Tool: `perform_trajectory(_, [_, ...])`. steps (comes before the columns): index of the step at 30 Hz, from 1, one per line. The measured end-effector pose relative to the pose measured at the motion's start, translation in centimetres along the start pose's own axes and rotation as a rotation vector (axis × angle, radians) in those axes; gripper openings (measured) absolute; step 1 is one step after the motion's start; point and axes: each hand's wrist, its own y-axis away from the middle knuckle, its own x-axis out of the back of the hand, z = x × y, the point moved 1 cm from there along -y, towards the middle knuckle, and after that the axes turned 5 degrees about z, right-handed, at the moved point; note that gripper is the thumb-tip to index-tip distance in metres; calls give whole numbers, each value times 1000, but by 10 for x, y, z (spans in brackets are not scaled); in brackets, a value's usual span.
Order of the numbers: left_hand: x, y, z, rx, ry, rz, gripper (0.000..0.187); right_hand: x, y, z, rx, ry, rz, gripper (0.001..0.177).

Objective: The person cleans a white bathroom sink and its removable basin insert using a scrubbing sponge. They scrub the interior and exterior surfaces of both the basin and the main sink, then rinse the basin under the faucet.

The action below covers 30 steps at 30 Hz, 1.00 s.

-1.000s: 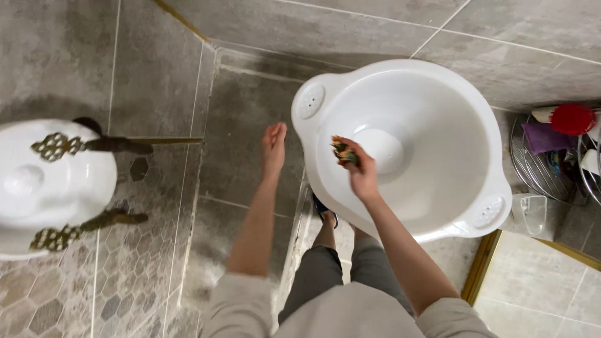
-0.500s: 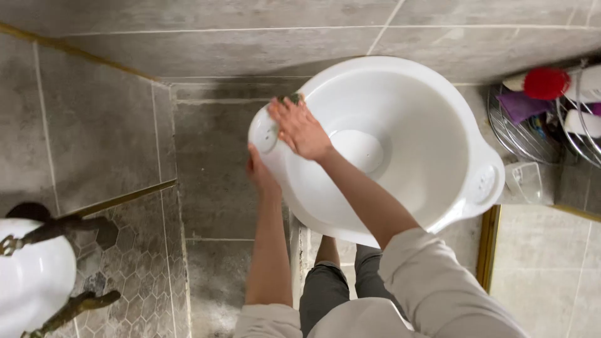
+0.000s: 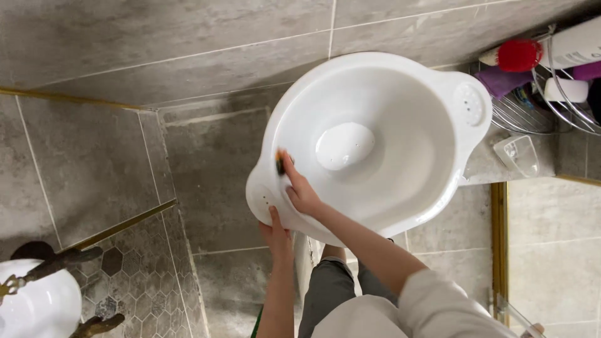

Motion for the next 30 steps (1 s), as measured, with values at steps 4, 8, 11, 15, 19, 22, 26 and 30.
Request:
perform_trajectory(4, [2,-48,-9,-656,-542,29,105,9,70,81,-382,-12,5,84])
perform_trajectory(8, [-27,-98,20,-1139,-1077,-62,86,28,93,192,-452,422,-383,45])
perform_trajectory(11, [-32,-154,8,-1237,-1220,12,68,53,123,271,-102,699,-770,63])
perform_trajectory(15, [-29,-150,7,-1153,-1243,-64,55,138,136,379,51,213,-625,34])
perform_trajectory(19, [-24,-159,-3,-1121,-1203,-189,63,238,65,352,-253,1136,-568,43])
perform_trajectory(22, [-18,-163,-24,-1075,-1114,-276,68,257,34,300,-129,1416,-402,28])
perform_trajectory(26, [-16,-121,-56,-973,-986,-190,47,219,43,308,-176,1531,13,36])
perform_trajectory(30, [8,-89,-120,-777,-878,-70,53,141,65,353,-388,1383,-11,24])
